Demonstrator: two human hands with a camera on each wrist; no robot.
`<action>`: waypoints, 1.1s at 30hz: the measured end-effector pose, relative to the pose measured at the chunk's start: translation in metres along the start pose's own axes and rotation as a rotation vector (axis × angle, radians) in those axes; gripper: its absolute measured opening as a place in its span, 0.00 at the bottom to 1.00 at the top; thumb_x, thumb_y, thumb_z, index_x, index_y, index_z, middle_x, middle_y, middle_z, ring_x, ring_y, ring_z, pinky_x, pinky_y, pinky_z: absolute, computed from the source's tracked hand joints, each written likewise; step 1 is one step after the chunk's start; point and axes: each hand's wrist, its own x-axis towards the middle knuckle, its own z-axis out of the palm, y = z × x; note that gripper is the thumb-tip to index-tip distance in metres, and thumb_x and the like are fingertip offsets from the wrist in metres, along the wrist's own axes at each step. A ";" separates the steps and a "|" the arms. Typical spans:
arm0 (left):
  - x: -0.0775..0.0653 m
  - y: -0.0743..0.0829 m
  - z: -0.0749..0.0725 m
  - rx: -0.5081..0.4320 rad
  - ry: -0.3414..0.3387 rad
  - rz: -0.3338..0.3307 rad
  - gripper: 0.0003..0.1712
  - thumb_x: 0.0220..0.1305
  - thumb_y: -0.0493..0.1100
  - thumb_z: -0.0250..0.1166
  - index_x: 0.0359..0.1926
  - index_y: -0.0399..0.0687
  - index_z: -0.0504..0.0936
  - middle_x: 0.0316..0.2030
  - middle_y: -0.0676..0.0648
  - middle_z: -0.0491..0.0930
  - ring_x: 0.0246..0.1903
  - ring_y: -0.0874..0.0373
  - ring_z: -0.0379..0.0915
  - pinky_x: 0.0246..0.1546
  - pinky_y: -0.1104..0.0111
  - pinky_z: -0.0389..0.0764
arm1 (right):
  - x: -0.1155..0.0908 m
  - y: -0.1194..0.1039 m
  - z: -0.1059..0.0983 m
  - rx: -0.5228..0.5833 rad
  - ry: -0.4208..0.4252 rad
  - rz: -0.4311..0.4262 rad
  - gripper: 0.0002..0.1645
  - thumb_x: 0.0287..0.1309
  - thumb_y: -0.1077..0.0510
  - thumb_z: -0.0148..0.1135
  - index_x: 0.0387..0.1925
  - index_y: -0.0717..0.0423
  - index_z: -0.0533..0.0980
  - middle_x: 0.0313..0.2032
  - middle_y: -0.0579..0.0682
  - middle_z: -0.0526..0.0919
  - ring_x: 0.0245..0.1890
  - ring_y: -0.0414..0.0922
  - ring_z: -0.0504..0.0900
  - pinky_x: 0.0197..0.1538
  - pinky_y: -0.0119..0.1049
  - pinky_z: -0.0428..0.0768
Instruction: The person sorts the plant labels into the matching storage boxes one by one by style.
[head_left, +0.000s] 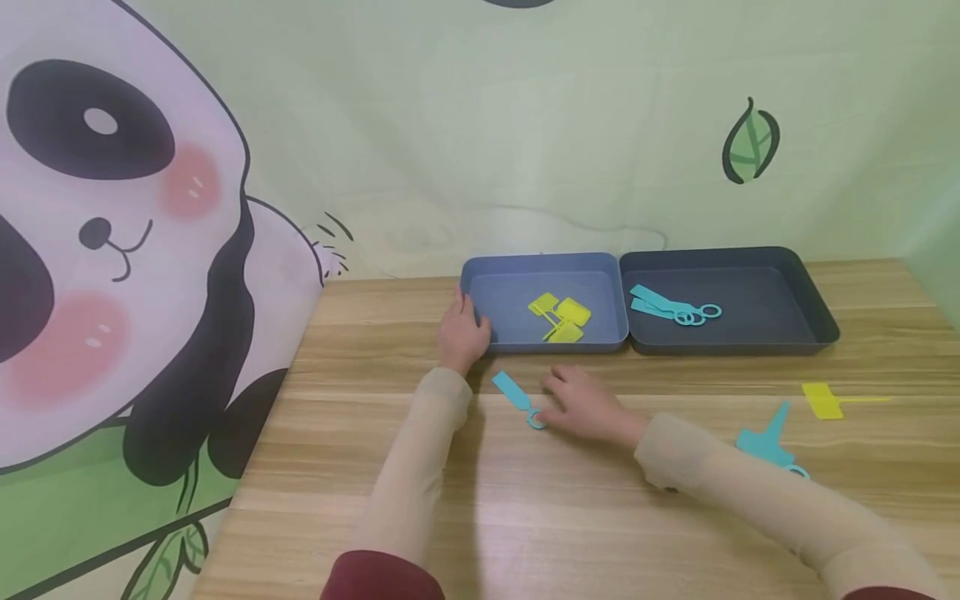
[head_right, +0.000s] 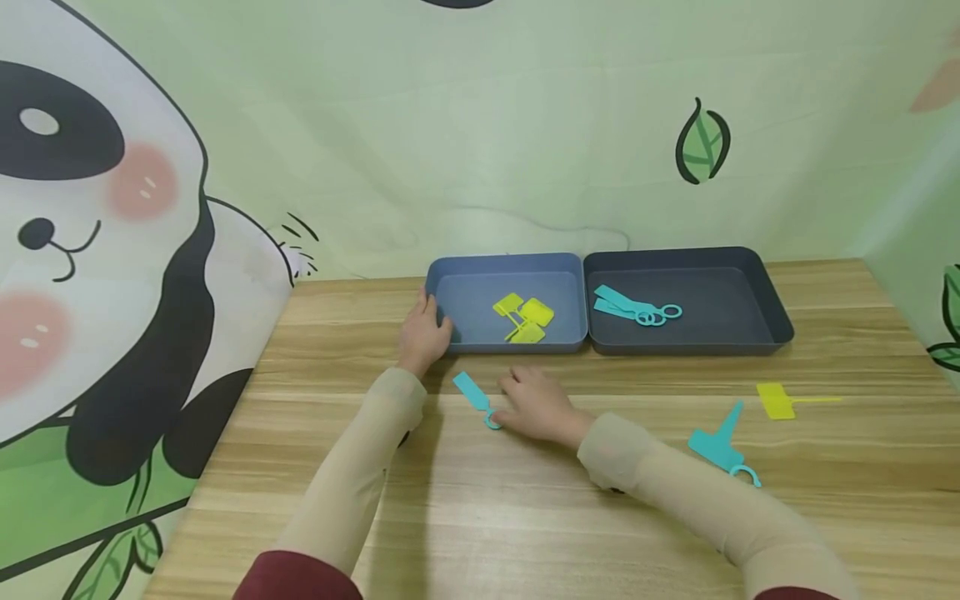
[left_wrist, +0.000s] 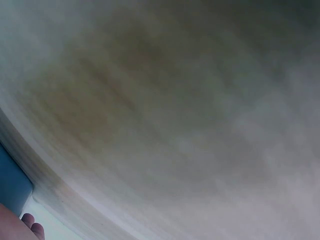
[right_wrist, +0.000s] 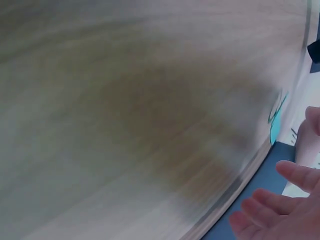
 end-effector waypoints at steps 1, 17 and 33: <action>0.000 0.000 0.000 0.001 -0.001 0.001 0.34 0.63 0.51 0.42 0.65 0.36 0.52 0.69 0.44 0.41 0.66 0.50 0.46 0.66 0.65 0.50 | 0.001 -0.001 0.001 -0.008 -0.002 0.002 0.32 0.48 0.41 0.58 0.49 0.59 0.72 0.48 0.59 0.73 0.47 0.55 0.71 0.49 0.50 0.72; 0.000 0.000 0.000 -0.009 0.011 0.001 0.34 0.62 0.51 0.42 0.65 0.37 0.53 0.69 0.43 0.43 0.66 0.50 0.46 0.66 0.64 0.50 | -0.002 -0.011 0.010 -0.095 -0.019 -0.005 0.25 0.50 0.44 0.55 0.45 0.56 0.75 0.50 0.58 0.72 0.52 0.55 0.69 0.48 0.56 0.71; -0.001 -0.001 -0.001 -0.019 0.023 0.011 0.34 0.62 0.51 0.43 0.64 0.36 0.54 0.68 0.43 0.44 0.66 0.50 0.47 0.66 0.65 0.52 | 0.000 -0.015 0.014 -0.097 0.000 -0.021 0.17 0.50 0.50 0.59 0.39 0.55 0.76 0.49 0.57 0.72 0.52 0.54 0.69 0.47 0.54 0.74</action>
